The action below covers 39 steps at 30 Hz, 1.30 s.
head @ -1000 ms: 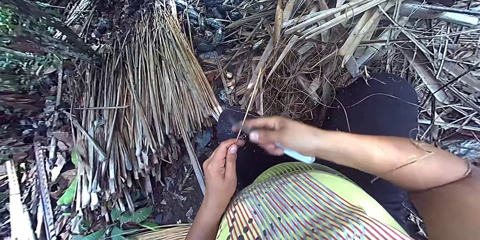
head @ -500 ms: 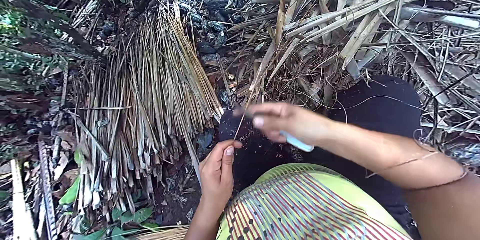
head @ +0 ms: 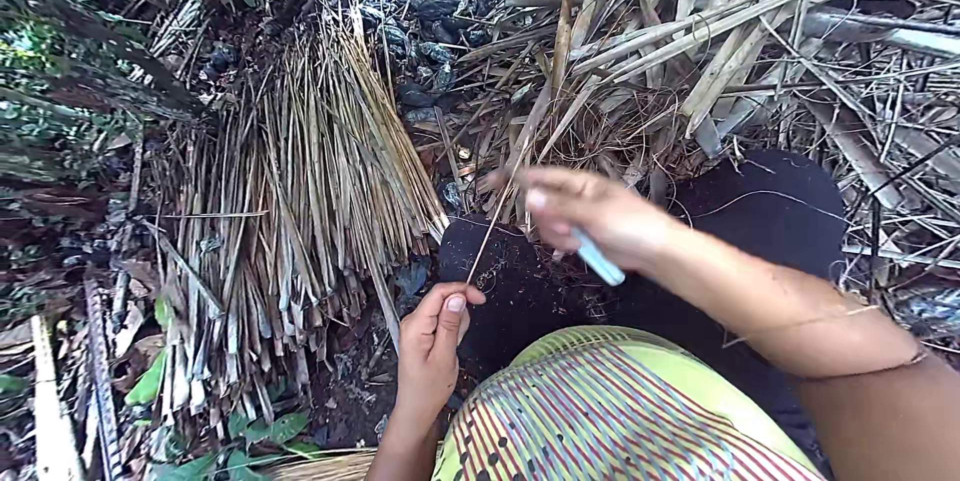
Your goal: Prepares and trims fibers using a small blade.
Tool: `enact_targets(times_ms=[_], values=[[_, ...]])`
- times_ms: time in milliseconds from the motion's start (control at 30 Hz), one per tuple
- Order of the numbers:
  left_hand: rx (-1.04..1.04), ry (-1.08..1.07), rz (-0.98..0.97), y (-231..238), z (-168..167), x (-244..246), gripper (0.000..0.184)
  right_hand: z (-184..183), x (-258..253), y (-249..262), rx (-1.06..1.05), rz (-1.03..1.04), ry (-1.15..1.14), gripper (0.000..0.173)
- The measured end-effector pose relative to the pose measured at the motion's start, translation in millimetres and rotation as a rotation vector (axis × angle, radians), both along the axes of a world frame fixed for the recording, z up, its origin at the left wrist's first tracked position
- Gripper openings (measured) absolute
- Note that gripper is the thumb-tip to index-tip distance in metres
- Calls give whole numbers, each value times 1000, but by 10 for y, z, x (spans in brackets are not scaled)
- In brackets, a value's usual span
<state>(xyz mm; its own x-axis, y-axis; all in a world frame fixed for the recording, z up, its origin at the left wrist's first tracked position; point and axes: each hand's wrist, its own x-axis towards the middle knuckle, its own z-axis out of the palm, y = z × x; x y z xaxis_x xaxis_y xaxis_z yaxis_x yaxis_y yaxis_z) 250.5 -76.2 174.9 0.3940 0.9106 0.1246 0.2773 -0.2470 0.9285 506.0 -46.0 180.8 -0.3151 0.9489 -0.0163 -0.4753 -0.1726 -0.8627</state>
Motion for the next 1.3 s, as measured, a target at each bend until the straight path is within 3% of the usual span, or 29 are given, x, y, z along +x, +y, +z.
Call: enact_targets(times_ms=[100,200,300,400,500,700,867,1033,1167,1233,1300], values=[[-86,-71,-10,1,-5,1,27,52,133,58,48,-223,18,41],[-200,-189,-31,19,-7,37,25,21,-97,-207,67,15,-52,48],[-276,-252,-81,22,18,47,22,-53,-312,-304,48,281,-98,39],[-355,-282,-116,9,34,-27,23,-47,-111,-122,80,91,-50,33],[-428,-332,-148,-21,19,-87,23,19,208,127,132,-145,19,38],[-560,-457,-255,-11,13,-80,23,140,226,9,330,6,-109,53],[-626,-485,-300,-27,0,-99,23,180,211,-37,450,-65,-189,37],[-701,-530,-354,-45,-30,-92,23,113,200,-56,667,-220,-409,30],[-892,-675,-409,-98,-30,-34,20,-11,122,11,922,-503,-676,33],[-994,-780,-420,-105,-41,-32,18,-37,180,78,894,-605,-671,33],[-1061,-823,-390,-139,-65,-92,18,36,512,206,697,-721,-621,31]])
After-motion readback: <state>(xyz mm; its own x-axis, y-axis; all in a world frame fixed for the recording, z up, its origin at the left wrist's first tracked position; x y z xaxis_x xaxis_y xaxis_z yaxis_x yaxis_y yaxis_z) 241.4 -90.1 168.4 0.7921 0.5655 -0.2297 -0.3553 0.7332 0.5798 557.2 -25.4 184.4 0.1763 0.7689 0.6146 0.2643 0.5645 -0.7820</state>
